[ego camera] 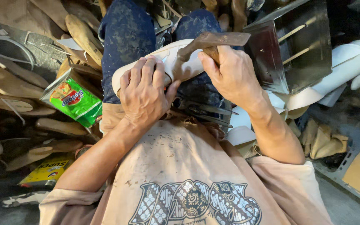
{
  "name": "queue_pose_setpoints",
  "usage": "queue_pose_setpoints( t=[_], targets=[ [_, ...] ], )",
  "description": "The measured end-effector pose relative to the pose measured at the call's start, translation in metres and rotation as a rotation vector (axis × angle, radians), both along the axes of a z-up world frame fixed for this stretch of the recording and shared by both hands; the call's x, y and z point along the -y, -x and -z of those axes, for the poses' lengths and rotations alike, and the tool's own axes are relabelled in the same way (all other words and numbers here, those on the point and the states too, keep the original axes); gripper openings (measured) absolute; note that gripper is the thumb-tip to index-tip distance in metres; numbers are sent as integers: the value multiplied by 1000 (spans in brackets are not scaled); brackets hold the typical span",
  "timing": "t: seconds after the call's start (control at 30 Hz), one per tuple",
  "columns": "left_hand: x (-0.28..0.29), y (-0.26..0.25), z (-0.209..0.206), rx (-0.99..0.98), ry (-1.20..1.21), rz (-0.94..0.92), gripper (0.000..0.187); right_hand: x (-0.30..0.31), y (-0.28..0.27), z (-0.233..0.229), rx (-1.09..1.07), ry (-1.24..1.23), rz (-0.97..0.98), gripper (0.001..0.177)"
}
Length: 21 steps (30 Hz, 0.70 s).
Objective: The person assembles a shoe by hammering the upper material onto a shoe last and then uses pliers to pull and secure the edges.
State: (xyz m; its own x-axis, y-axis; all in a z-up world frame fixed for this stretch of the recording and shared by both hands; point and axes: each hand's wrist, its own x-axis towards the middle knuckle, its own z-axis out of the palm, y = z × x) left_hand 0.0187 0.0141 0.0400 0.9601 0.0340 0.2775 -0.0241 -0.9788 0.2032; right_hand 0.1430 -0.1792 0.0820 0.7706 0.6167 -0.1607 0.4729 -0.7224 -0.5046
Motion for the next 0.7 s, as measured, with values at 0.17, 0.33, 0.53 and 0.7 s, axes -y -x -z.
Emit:
queue_pose_setpoints(
  t=[0.17,0.33,0.53,0.7],
  targets=[
    [-3,-9,20,149,12,-45,52,11,27,7,34,-90,140,32],
    [-15,-20,31,162,-50,-51,53,6,67,13,210,-93,258,32],
    [-28,-39,22,190,-117,-46,45,11,108,47,387,-114,369,26],
    [-30,-45,23,181,-124,-84,40,9,116,47,337,-235,365,22]
  ],
)
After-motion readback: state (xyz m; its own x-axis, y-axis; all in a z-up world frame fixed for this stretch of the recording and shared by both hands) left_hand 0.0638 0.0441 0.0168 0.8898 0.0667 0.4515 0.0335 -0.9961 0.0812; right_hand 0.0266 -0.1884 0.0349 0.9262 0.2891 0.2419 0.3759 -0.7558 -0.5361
